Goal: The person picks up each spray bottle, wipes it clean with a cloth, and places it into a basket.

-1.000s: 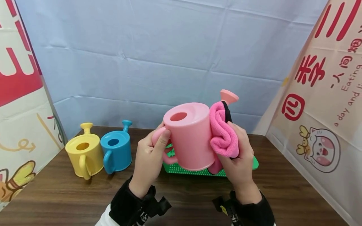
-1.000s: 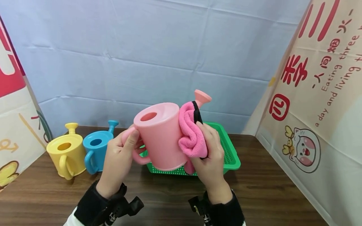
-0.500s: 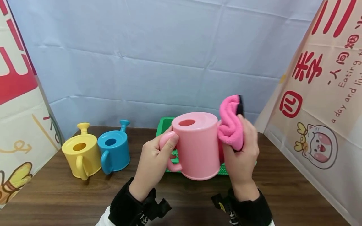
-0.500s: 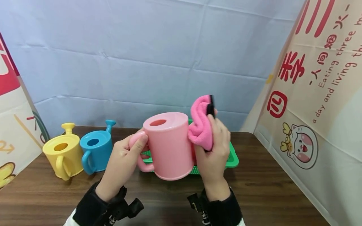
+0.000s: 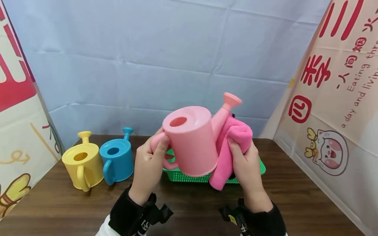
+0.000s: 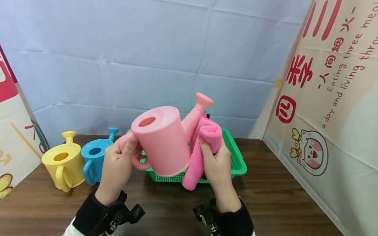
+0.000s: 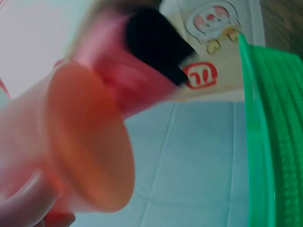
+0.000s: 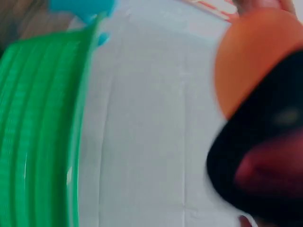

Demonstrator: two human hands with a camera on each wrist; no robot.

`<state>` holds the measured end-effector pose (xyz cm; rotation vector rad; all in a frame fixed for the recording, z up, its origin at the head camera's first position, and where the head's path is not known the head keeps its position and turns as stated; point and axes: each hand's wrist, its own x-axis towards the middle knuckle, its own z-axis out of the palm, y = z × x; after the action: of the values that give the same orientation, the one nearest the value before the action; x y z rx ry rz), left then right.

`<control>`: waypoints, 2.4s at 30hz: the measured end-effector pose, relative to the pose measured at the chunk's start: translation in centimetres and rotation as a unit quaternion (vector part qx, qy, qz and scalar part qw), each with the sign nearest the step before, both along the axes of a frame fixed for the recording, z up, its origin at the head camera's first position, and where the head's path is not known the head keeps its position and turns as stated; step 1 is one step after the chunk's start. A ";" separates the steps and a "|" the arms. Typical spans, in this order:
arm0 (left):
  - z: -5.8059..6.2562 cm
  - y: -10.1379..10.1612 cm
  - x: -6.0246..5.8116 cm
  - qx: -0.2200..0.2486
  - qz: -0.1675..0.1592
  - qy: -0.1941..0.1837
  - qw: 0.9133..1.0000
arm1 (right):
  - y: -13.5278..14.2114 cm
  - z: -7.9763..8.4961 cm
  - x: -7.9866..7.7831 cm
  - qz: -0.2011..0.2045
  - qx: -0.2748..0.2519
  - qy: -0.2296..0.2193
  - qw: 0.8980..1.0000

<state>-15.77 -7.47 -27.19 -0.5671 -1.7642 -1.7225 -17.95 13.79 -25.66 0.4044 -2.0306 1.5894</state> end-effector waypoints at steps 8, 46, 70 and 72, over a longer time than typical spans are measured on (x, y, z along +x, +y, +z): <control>-0.1 0.1 0.3 -0.085 -0.016 0.008 0.996 | 1.6 0.4 -0.8 0.143 -0.130 -0.147 0.970; -0.1 1.3 0.1 -0.115 0.049 0.025 0.992 | 2.1 1.3 -0.1 0.319 -0.270 -0.190 0.889; -0.1 1.8 0.6 -0.085 0.043 0.077 0.992 | 2.5 1.0 0.0 0.372 -0.250 -0.229 0.864; -0.1 1.8 0.6 -0.080 0.049 0.093 0.991 | 2.3 0.8 -0.1 0.372 -0.224 -0.243 0.868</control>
<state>-15.15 -5.69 -27.25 -0.6751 -1.7756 -1.4223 -18.07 16.07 -24.85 0.7178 -1.8239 2.8044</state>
